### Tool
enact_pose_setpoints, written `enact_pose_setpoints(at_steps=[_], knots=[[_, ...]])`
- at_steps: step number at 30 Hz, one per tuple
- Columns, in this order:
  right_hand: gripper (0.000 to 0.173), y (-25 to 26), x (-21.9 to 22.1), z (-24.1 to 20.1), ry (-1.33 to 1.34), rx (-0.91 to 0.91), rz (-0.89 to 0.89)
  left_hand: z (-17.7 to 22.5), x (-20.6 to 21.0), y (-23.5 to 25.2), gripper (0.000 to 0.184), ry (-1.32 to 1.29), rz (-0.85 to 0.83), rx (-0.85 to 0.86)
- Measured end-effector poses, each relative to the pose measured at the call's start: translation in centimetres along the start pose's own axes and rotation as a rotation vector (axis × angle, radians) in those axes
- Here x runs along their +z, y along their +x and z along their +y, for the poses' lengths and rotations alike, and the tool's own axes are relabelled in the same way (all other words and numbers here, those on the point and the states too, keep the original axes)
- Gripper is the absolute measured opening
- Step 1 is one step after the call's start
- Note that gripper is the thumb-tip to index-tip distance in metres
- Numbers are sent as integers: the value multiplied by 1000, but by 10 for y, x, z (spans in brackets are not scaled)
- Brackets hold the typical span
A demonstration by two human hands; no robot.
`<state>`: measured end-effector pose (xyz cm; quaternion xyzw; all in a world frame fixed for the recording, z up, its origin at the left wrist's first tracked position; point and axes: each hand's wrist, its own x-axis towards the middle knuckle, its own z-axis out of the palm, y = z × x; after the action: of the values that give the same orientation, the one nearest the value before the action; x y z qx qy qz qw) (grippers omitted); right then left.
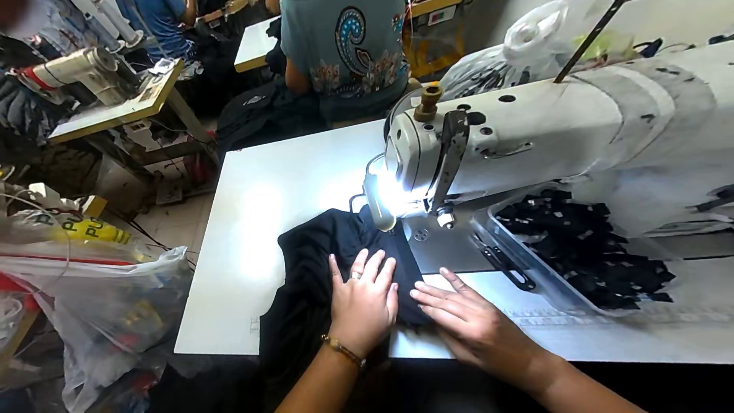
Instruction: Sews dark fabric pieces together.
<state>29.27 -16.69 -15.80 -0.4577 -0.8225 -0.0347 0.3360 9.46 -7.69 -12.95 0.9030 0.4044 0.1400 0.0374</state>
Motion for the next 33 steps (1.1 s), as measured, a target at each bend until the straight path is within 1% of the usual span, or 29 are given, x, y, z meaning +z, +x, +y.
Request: enact_pose_setpoints(at_steps=[3, 10, 15, 17, 18, 19, 21, 22, 23, 25, 27, 28, 29, 31, 32, 33], knots=[[30, 10, 4, 7, 0, 7, 17, -4, -4, 10, 45, -23, -45, -17], [31, 20, 9, 14, -7, 36, 37, -13, -5, 24, 45, -62, -62, -25], [31, 40, 14, 25, 0, 73, 21, -24, -10, 44, 48, -44, -160, -32], [31, 48, 16, 31, 3, 88, 19, -31, -11, 50, 47, -52, -148, -10], [31, 51, 18, 32, 0, 98, 19, -34, -11, 51, 44, -70, -105, 10], [30, 54, 18, 33, 1, 105, 24, -37, -9, 50, 37, -98, -7, 50], [29, 58, 17, 34, 2, 117, 19, -41, -8, 43, 21, -112, 218, 181], [29, 59, 17, 36, 1, 119, 17, -41, -11, 37, 18, -108, 289, 258], [29, 59, 17, 39, -5, 123, 15, -36, -18, 29, 17, -117, 310, 332], [31, 59, 18, 40, -20, 139, 5, -22, -35, 10, 17, -147, 249, 461], [32, 56, 16, 34, -7, 117, 0, -7, -46, -5, 20, -170, 160, 533], [31, 52, 15, 29, 5, 78, 9, -2, -48, -8, 22, -183, 128, 544], [29, 47, 14, 24, 10, 33, 16, 0, -47, -9, 22, -199, 110, 537], [25, 31, 10, 12, -5, -19, 20, 0, -39, -7, 17, -223, 118, 461], [25, 22, 6, 7, -19, -12, 11, -1, -34, -6, 19, -202, 103, 391], [26, 15, 3, 3, -28, 8, 10, -3, -28, -5, 29, -165, 71, 311]])
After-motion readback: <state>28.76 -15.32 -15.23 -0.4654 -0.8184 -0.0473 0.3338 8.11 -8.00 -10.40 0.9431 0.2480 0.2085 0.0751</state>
